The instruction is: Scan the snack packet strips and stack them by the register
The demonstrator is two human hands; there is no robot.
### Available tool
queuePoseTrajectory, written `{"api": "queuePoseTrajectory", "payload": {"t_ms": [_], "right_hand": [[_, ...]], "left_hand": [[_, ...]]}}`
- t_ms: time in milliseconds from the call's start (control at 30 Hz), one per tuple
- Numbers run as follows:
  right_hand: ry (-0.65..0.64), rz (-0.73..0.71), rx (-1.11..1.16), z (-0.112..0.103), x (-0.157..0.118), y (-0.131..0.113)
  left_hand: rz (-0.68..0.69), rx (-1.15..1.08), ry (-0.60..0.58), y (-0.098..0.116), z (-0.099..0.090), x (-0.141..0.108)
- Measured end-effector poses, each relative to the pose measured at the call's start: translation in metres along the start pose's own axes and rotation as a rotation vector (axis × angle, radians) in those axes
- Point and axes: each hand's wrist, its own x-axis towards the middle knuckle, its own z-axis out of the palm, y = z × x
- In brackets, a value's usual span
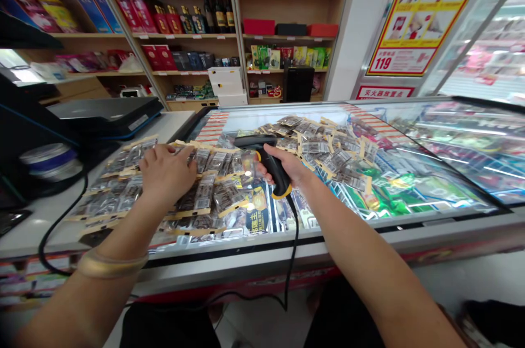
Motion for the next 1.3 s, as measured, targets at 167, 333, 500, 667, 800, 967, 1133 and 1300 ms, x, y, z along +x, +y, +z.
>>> {"api": "queuePoseTrajectory", "payload": {"t_ms": [167, 333, 500, 667, 800, 967, 1133, 1300], "right_hand": [[0.056, -0.047, 0.033, -0.016, -0.008, -0.004], [0.085, -0.098, 0.057, -0.033, -0.02, -0.015], [0.114, -0.149, 0.016, -0.056, -0.042, -0.027], [0.144, -0.189, 0.018, -0.08, -0.068, -0.035], [0.16, -0.21, 0.038, -0.094, -0.086, -0.034], [0.194, -0.197, 0.054, -0.098, -0.097, -0.03], [0.23, -0.207, 0.078, -0.093, -0.096, -0.032], [0.244, -0.214, 0.072, -0.091, -0.097, -0.034]], "left_hand": [[0.02, -0.039, 0.045, -0.002, 0.006, -0.001], [0.028, -0.115, 0.077, 0.003, 0.003, 0.001], [0.108, -0.22, 0.128, 0.033, -0.008, 0.007], [0.244, -0.418, -0.02, 0.103, -0.005, 0.015], [0.212, -0.396, -0.219, 0.153, 0.012, 0.019], [0.155, -0.211, -0.356, 0.167, 0.043, 0.026], [0.184, -0.192, -0.299, 0.159, 0.059, 0.031], [0.079, -0.324, -0.277, 0.154, 0.063, 0.033]]}}
